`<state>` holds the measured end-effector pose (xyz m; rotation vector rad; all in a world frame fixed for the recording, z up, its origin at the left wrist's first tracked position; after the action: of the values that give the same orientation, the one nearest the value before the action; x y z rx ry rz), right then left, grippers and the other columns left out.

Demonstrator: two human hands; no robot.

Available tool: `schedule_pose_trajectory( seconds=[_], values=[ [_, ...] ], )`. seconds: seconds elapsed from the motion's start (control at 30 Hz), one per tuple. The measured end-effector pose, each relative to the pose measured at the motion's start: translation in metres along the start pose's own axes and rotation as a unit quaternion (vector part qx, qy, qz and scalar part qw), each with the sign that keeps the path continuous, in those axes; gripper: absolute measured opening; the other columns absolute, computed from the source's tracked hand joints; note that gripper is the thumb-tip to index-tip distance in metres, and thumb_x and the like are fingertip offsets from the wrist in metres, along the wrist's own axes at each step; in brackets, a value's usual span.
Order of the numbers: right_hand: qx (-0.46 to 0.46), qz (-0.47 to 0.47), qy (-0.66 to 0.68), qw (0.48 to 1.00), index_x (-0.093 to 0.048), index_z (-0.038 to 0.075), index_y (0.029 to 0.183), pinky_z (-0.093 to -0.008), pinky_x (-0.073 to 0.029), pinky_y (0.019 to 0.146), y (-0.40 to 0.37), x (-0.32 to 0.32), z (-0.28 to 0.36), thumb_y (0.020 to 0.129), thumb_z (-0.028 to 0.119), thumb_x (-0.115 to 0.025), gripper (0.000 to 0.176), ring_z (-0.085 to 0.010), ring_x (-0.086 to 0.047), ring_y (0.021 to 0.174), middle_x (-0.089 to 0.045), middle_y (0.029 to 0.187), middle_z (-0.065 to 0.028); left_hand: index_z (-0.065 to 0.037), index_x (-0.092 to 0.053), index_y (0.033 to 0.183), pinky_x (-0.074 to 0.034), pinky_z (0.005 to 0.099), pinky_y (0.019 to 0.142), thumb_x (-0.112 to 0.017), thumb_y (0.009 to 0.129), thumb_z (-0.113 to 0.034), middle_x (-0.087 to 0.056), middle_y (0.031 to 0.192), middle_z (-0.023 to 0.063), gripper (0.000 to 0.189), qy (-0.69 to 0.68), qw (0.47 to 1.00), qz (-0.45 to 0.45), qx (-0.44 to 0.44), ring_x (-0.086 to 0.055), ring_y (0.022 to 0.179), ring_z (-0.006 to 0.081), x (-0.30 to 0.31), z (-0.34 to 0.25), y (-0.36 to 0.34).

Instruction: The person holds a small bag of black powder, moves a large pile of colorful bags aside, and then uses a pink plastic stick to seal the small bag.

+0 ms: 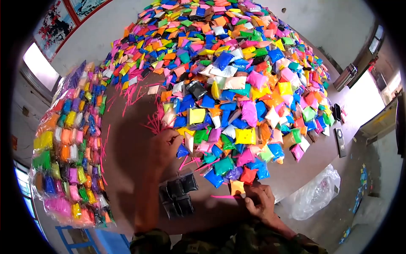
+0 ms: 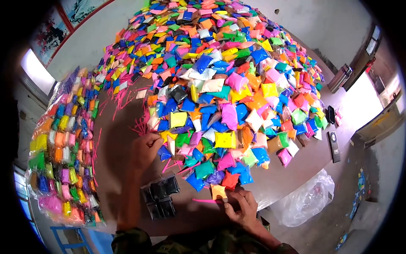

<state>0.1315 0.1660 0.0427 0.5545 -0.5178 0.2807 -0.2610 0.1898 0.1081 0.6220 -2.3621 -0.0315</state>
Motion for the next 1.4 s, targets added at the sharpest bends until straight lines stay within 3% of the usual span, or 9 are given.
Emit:
schedule_pose_trajectory(
  seconds=[0.1,0.2,0.33,0.53,0.63,0.77,1.07,1.23,1.4],
  values=[
    [-0.010,0.009,0.023,1.000,-0.072,0.003,0.107,-0.0371,-0.054,0.072,-0.002,0.000,0.002,0.076,0.015,-0.084,0.036,-0.0313,-0.066,0.085,-0.065,0.097,-0.0165,0.000,-0.072,0.102,-0.055,0.0322,0.070,-0.078,0.087,-0.014,-0.073,0.089,0.0118,0.021,0.015,1.000,-0.013,0.010,-0.069,0.076,0.0165,-0.009,-0.010,0.032],
    [-0.017,0.026,0.031,0.999,-0.069,0.003,0.109,-0.0376,-0.053,0.075,-0.006,0.001,0.003,0.080,0.015,-0.080,0.034,-0.0318,-0.064,0.087,-0.065,0.099,-0.0172,0.001,-0.069,0.114,-0.057,0.0393,0.084,-0.079,0.084,-0.012,-0.072,0.110,0.0179,0.034,0.094,0.974,-0.107,-0.176,-0.071,0.095,0.0294,-0.021,-0.043,0.068],
    [0.040,0.049,0.039,0.997,-0.072,0.004,0.108,-0.0378,-0.058,0.077,0.006,0.000,0.012,0.078,0.009,-0.082,0.032,-0.0288,-0.069,0.092,-0.069,0.101,-0.0121,-0.001,-0.060,0.135,-0.044,0.0456,0.111,-0.073,0.081,-0.003,-0.063,0.133,0.0217,0.056,0.171,0.952,-0.094,-0.235,-0.057,0.129,0.0399,-0.049,-0.054,0.113],
    [0.090,0.152,-0.060,0.982,-0.073,0.015,0.108,-0.0381,-0.057,0.070,0.016,-0.022,0.011,0.083,0.023,-0.081,0.027,-0.0254,-0.066,0.088,-0.063,0.098,-0.0050,-0.001,-0.065,0.125,-0.057,0.0462,0.085,-0.064,0.090,-0.009,-0.070,0.112,0.0213,0.036,0.183,0.921,-0.128,-0.319,-0.070,0.095,0.0377,-0.039,-0.068,0.124],
    [0.090,0.139,-0.071,0.984,-0.072,0.013,0.103,-0.0387,-0.054,0.065,0.027,-0.031,-0.002,0.084,0.018,-0.079,0.021,-0.0257,-0.064,0.081,-0.061,0.091,-0.0046,-0.001,-0.066,0.123,-0.057,0.0395,0.074,-0.065,0.094,-0.015,-0.071,0.102,0.0173,0.032,0.068,0.987,-0.094,-0.113,-0.071,0.080,0.0257,-0.015,-0.060,0.097],
    [0.077,0.107,-0.093,0.987,-0.071,0.012,0.099,-0.0391,-0.054,0.062,0.046,-0.035,0.004,0.084,0.015,-0.077,0.017,-0.0273,-0.066,0.079,-0.062,0.090,-0.0063,-0.001,-0.065,0.121,-0.053,0.0295,0.065,-0.064,0.097,-0.017,-0.069,0.090,0.0082,0.029,-0.014,0.997,-0.064,-0.043,-0.065,0.072,0.0128,0.016,-0.052,0.038],
    [-0.028,0.162,0.093,0.982,-0.072,0.007,0.111,-0.0350,-0.055,0.065,0.009,-0.022,0.023,0.090,0.012,-0.075,0.023,-0.0224,-0.068,0.080,-0.067,0.096,-0.0072,-0.002,-0.059,0.124,-0.052,0.0247,0.069,-0.068,0.091,-0.007,-0.065,0.100,0.0038,0.034,-0.236,0.961,-0.039,0.137,-0.063,0.082,0.0097,-0.017,-0.064,-0.169],
    [-0.258,0.210,0.463,0.821,-0.065,0.002,0.126,-0.0229,-0.049,0.078,-0.031,-0.052,0.033,0.098,0.005,-0.069,0.028,-0.0042,-0.058,0.089,-0.066,0.099,0.0026,-0.001,-0.058,0.118,-0.050,0.0236,0.077,-0.073,0.088,-0.003,-0.064,0.100,0.0016,0.034,-0.317,0.931,0.015,0.179,-0.060,0.090,0.0070,-0.102,-0.077,-0.229],
    [-0.256,0.182,0.479,0.820,-0.065,0.001,0.128,-0.0227,-0.051,0.080,-0.054,-0.046,0.011,0.097,0.001,-0.070,0.032,-0.0045,-0.060,0.092,-0.068,0.104,0.0021,0.002,-0.060,0.117,-0.048,0.0238,0.084,-0.072,0.091,-0.004,-0.065,0.105,0.0035,0.030,-0.280,0.952,0.042,0.118,-0.058,0.094,0.0070,-0.120,-0.074,-0.254]
  ],
)
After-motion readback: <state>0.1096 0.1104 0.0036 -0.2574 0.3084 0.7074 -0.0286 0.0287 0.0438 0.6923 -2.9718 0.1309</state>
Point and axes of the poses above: each hand's wrist, its own y-axis towards the middle knuckle, its own x-axis out of the back of the hand, z = x × y, the point moved 6 cm from there along y, towards the middle knuckle
